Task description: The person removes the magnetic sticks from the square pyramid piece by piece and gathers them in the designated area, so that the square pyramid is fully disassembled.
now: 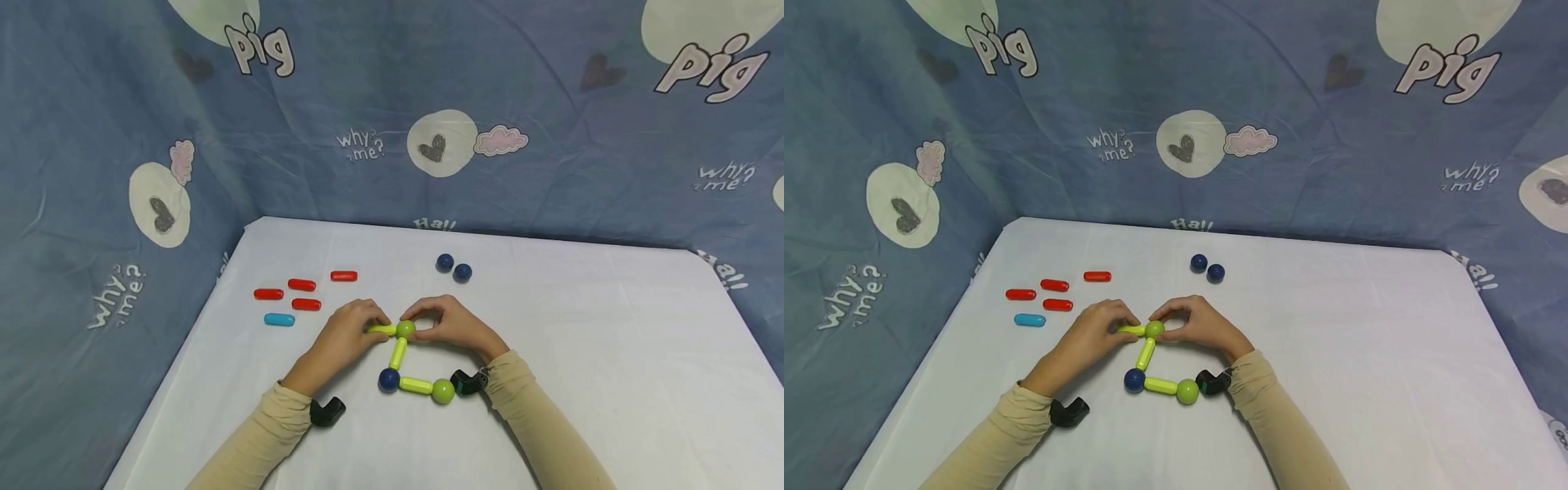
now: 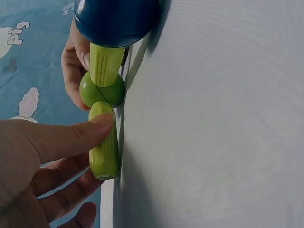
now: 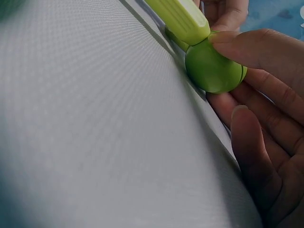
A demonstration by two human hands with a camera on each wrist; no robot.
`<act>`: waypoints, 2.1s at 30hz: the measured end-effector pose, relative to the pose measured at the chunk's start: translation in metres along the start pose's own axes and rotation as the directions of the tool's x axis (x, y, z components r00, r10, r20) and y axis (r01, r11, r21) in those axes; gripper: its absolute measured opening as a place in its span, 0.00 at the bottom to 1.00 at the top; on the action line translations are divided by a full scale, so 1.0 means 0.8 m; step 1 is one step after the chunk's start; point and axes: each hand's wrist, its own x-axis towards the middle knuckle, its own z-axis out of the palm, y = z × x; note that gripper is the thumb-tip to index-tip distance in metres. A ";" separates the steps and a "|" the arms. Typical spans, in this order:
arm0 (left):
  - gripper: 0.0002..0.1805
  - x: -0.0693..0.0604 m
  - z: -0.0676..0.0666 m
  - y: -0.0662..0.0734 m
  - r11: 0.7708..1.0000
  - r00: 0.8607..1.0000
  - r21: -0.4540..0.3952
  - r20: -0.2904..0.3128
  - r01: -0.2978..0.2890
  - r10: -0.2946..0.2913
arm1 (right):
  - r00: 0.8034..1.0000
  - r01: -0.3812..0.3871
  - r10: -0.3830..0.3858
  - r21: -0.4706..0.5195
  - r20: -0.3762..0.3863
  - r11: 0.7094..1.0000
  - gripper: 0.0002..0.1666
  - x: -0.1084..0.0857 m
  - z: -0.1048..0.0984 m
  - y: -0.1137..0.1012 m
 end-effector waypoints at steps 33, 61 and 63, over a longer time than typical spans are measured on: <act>0.11 -0.006 -0.057 -0.027 0.971 0.973 0.120 0.088 0.204 -0.216 | 0.999 -0.041 0.041 -0.001 -0.018 0.999 0.18 -0.001 -0.003 0.003; 0.12 -0.008 -0.036 0.008 0.986 0.967 -0.094 0.229 0.139 -0.114 | 0.999 -0.032 0.032 0.020 -0.014 0.999 0.18 -0.002 -0.002 0.001; 0.13 -0.008 -0.026 0.013 0.982 0.960 -0.132 0.261 0.136 -0.098 | 0.999 -0.030 0.031 0.018 -0.015 0.999 0.18 -0.002 -0.002 0.003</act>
